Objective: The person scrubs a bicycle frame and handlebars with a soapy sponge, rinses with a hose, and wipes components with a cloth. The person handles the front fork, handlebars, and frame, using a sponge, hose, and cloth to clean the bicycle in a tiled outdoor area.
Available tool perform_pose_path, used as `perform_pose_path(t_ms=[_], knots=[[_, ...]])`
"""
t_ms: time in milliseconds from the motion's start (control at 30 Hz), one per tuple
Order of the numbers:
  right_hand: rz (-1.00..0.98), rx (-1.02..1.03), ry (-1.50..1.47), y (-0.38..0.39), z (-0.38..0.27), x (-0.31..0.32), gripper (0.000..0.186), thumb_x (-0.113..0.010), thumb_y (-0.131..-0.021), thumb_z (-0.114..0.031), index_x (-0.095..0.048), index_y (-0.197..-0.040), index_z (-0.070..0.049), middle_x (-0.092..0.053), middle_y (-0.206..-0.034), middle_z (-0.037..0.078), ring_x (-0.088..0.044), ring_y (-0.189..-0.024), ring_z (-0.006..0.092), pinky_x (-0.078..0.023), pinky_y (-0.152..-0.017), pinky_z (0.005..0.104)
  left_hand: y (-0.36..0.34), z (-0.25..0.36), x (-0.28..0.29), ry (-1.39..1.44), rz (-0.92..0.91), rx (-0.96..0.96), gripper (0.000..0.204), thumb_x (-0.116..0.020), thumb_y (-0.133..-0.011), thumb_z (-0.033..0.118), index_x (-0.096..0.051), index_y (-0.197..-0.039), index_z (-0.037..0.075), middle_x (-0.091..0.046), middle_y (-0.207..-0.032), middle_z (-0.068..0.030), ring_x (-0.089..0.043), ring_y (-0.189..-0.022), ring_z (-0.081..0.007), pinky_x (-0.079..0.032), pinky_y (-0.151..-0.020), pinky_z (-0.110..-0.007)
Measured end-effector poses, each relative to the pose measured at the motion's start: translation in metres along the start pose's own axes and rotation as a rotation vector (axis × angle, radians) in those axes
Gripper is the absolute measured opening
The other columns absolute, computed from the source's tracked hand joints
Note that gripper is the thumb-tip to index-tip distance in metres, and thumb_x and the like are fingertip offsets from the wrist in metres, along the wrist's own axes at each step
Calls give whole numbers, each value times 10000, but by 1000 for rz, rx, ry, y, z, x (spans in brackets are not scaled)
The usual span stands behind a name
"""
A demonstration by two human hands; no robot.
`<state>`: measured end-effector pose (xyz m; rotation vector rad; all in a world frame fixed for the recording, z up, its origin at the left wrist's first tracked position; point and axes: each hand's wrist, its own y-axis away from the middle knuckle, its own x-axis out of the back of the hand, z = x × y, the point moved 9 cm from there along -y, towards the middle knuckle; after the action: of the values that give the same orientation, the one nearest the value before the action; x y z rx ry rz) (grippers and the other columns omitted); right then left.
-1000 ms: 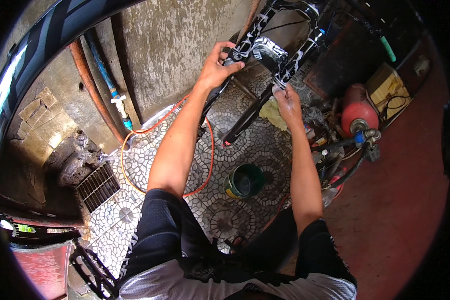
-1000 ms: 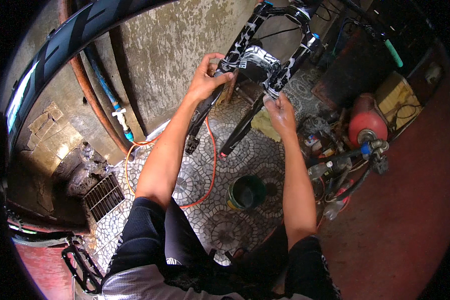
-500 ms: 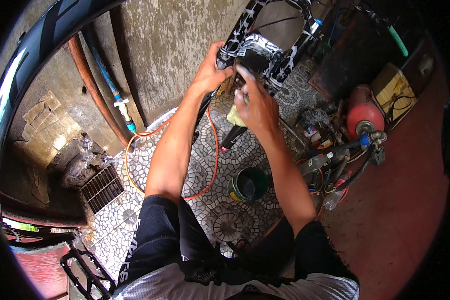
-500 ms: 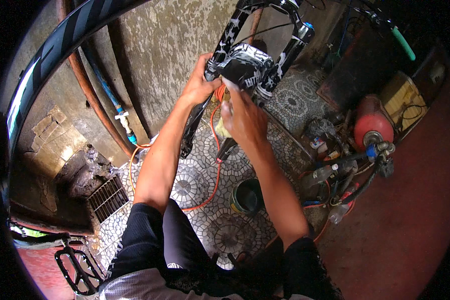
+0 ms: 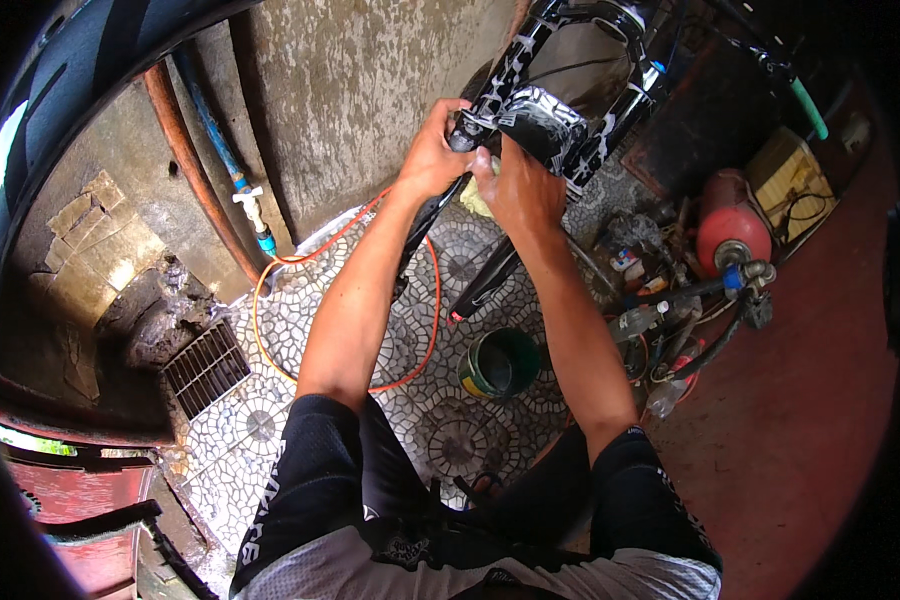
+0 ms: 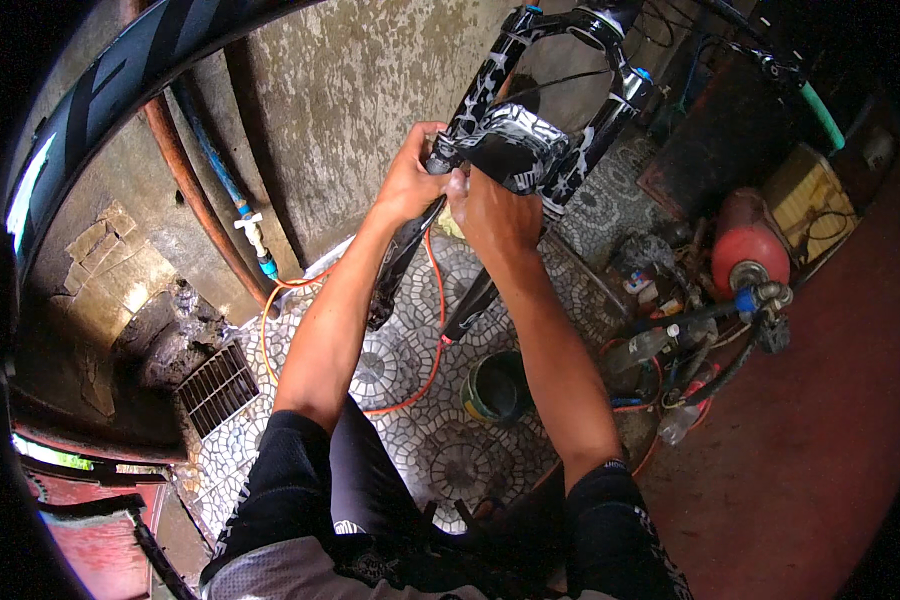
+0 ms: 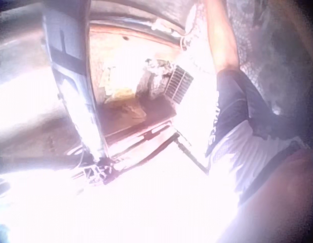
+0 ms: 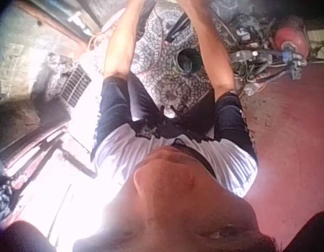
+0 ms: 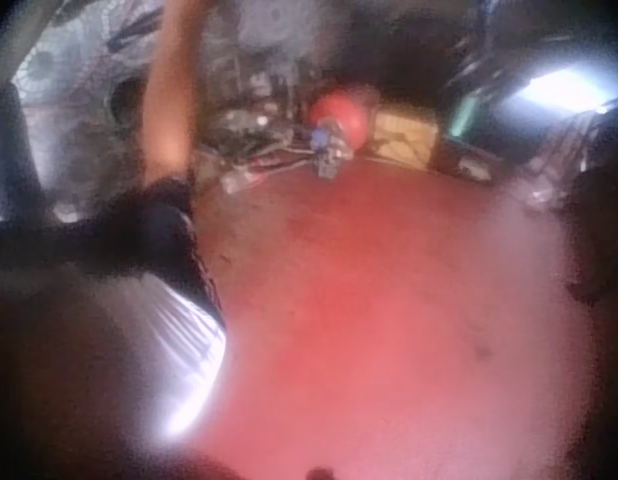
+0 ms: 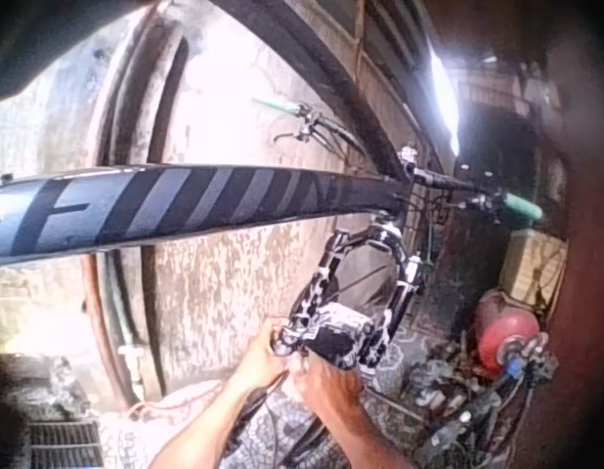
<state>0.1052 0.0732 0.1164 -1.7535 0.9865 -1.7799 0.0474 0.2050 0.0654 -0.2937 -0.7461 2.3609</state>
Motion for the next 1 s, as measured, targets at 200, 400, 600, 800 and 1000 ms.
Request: perform_pose_path(t_ms=[200,400,600,800,1000], knots=[[98,102,30,-5,5,7,473,-656,-911,-316,-562,-1358,-195,-699,-1164,168,-688,-1015,342,-550,-792,473,9,13,1,-125,113,-106,629,-788,-788,-19,-484,-1328,91,-621,-1015,-40,-570,-855,-104,-493,-789,-266],[23,116,-172,-5,-2,7,554,-616,-936,-248,-466,-1468,-290,-703,-1192,114,-683,-1000,358,-551,-780,464,17,20,4,-145,175,-140,646,-771,-759,-34,-489,-1319,119,-599,-1152,-80,-598,-872,-141,-508,-791,-292],[-78,69,-150,-8,-2,-3,545,-593,-965,-292,-438,-1488,-290,-712,-1117,166,-685,-946,393,-536,-748,496,22,41,4,-272,263,-377,613,-757,-769,-33,-484,-1297,114,-628,-1179,-96,-600,-833,-159,-509,-748,-312],[-200,11,-220,-7,11,-18,515,-575,-993,-302,-442,-1481,-206,-687,-1171,193,-678,-1004,403,-528,-788,487,20,25,2,-228,170,-196,566,-760,-803,-19,-461,-1270,97,-595,-1124,-68,-582,-836,-137,-513,-730,-307],[-76,221,-352,-10,2,-20,456,-548,-1006,-106,-418,-1437,-33,-631,-1277,165,-688,-1055,351,-515,-877,425,15,22,2,-264,63,-194,561,-750,-821,-20,-410,-1250,102,-568,-1094,-62,-567,-831,-122,-510,-702,-304]])
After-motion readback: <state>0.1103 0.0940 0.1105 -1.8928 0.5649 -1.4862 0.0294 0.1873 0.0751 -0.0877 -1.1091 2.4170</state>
